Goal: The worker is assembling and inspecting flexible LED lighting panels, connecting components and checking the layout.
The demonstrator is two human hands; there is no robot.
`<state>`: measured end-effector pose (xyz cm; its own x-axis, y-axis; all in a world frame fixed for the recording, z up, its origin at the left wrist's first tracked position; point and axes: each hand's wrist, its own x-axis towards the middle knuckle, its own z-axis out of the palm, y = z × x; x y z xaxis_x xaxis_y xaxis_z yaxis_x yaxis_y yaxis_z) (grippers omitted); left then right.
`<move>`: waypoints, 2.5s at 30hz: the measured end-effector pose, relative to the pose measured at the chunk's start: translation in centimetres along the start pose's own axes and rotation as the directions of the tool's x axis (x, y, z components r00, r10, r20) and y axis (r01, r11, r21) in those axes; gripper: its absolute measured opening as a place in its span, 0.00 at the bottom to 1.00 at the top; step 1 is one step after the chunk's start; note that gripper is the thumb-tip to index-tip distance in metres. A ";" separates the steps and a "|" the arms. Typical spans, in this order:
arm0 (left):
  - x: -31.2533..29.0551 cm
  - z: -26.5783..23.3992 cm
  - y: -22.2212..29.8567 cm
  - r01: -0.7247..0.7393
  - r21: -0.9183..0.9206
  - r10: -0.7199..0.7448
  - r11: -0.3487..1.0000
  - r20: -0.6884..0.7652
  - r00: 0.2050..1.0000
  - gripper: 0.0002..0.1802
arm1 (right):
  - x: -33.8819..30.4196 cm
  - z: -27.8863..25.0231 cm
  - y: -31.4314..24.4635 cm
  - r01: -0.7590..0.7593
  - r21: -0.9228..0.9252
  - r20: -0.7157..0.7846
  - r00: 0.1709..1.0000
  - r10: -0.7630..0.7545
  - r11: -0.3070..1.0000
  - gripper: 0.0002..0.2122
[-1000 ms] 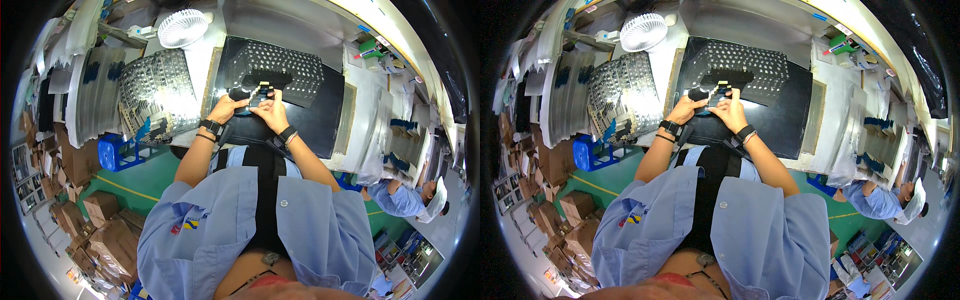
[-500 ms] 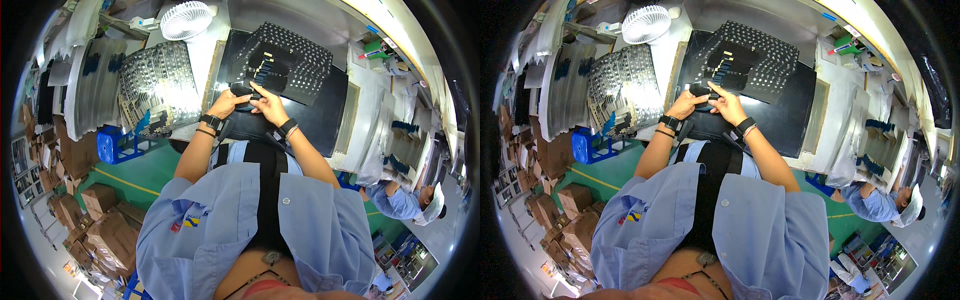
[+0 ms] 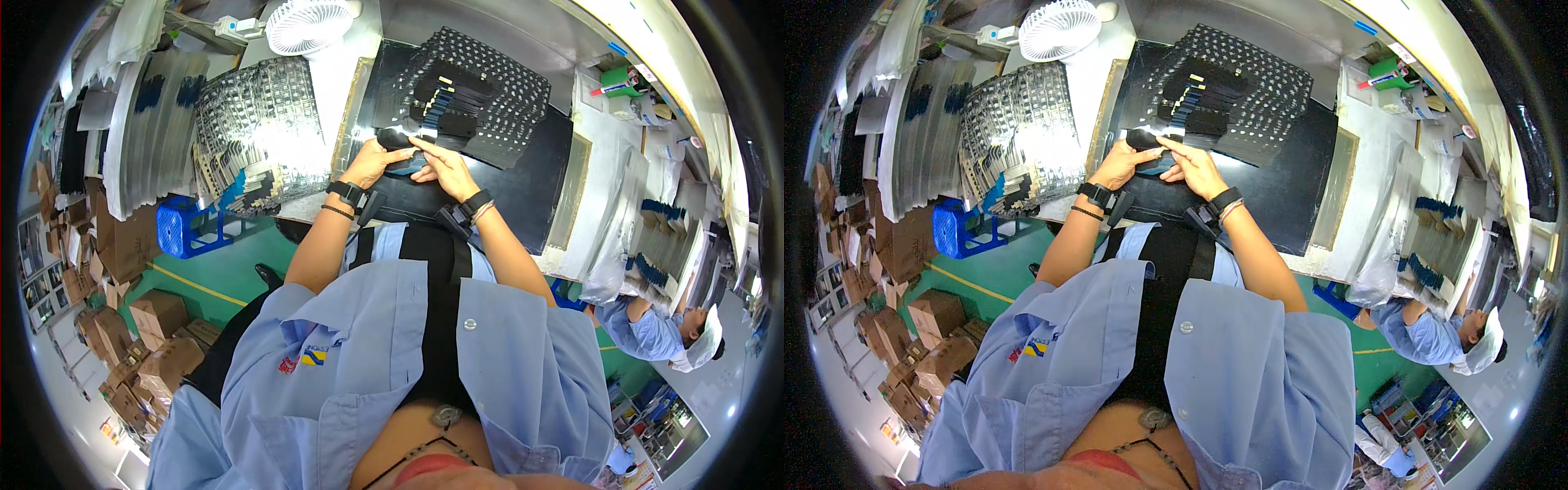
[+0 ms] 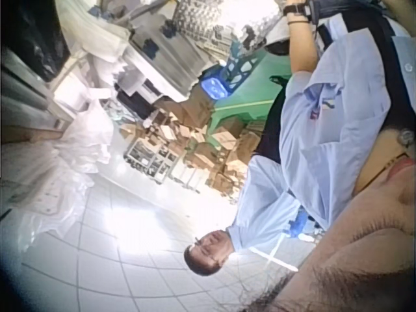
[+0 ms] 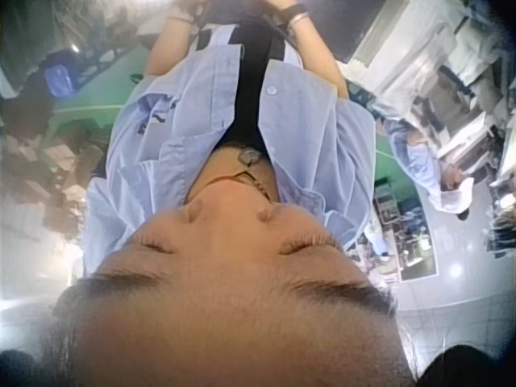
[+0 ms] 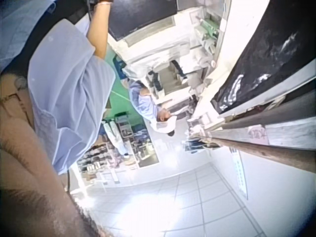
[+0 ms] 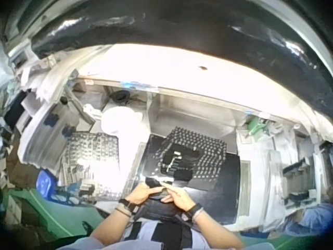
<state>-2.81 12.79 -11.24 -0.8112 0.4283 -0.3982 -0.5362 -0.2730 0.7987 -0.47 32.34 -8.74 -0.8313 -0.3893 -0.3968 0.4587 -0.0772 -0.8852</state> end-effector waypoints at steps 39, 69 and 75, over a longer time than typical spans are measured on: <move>-1.1 -0.6 -0.1 0.016 -0.090 -0.015 0.996 0.012 1.000 0.16 | 0.1 1.2 0.7 -0.020 0.014 -0.023 1.000 0.021 1.000 0.21; -1.4 0.0 -0.5 -0.067 -0.017 0.064 0.998 -0.128 0.990 0.11 | 0.0 2.1 0.1 0.048 -0.309 -0.095 0.992 -0.081 0.950 0.24; -1.6 -1.1 -0.2 0.012 -0.046 -0.008 0.999 0.078 0.997 0.14 | 0.2 1.4 1.4 0.049 -0.165 -0.099 0.993 -0.066 0.985 0.22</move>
<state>-1.66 11.22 -11.25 -0.7861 0.4964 -0.3683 -0.5559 -0.3070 0.7725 0.43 30.91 -9.76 -0.8867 -0.2903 -0.3599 0.3594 0.0568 -0.9314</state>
